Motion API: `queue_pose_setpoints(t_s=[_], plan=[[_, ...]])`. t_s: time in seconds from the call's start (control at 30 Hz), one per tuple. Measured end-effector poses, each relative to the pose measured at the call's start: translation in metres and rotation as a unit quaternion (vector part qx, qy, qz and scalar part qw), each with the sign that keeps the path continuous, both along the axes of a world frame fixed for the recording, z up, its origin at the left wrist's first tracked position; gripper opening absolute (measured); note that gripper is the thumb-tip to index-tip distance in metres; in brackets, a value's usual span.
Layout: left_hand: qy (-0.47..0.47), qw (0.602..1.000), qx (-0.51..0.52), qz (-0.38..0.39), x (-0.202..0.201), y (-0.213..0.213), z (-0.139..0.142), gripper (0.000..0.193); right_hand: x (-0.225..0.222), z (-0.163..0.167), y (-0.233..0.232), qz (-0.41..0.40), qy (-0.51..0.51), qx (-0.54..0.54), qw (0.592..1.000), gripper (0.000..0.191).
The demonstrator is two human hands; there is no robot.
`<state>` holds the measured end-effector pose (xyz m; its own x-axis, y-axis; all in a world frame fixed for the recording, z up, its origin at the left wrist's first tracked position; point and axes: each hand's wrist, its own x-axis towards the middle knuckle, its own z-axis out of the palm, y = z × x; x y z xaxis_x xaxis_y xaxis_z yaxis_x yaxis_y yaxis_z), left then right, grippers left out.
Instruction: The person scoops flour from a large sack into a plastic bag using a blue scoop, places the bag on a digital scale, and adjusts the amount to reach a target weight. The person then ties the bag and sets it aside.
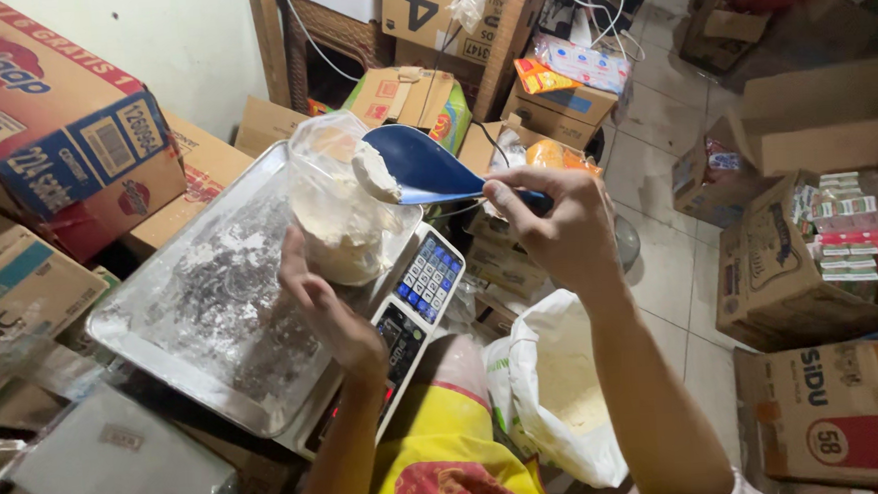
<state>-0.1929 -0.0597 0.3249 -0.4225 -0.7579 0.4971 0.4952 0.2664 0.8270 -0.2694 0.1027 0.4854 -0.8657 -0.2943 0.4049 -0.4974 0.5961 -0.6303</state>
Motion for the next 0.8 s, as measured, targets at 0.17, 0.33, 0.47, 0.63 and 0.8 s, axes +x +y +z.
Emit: queue_pose_setpoints(t_s=[0.17, 0.33, 0.47, 0.63, 0.8], plan=[[0.044, 0.996, 0.063, -0.046, 0.021, 0.061, -0.019, 0.066, 0.017, -0.035, 0.028, -0.016, -0.091, -0.054, 0.994, 0.018], [0.02, 0.945, 0.253, -0.208, 0.016, 0.098, -0.059, 0.058, 0.046, -0.074, 0.062, 0.01, -0.097, -0.102, 0.99, 0.019], [-0.033, 0.85, 0.418, -0.32, 0.007, 0.119, -0.086, 0.046, 0.064, -0.107, 0.097, -0.058, -0.14, -0.071, 0.986, 0.019], [-0.145, 0.781, 0.484, -0.367, -0.002, 0.142, -0.115, 0.046, 0.068, -0.153, 0.155, -0.103, -0.166, -0.074, 0.978, 0.019], [-0.242, 0.707, 0.53, -0.4, -0.015, 0.168, -0.154, 0.048, 0.073, -0.193, 0.222, -0.256, -0.202, -0.01, 0.945, 0.026]])
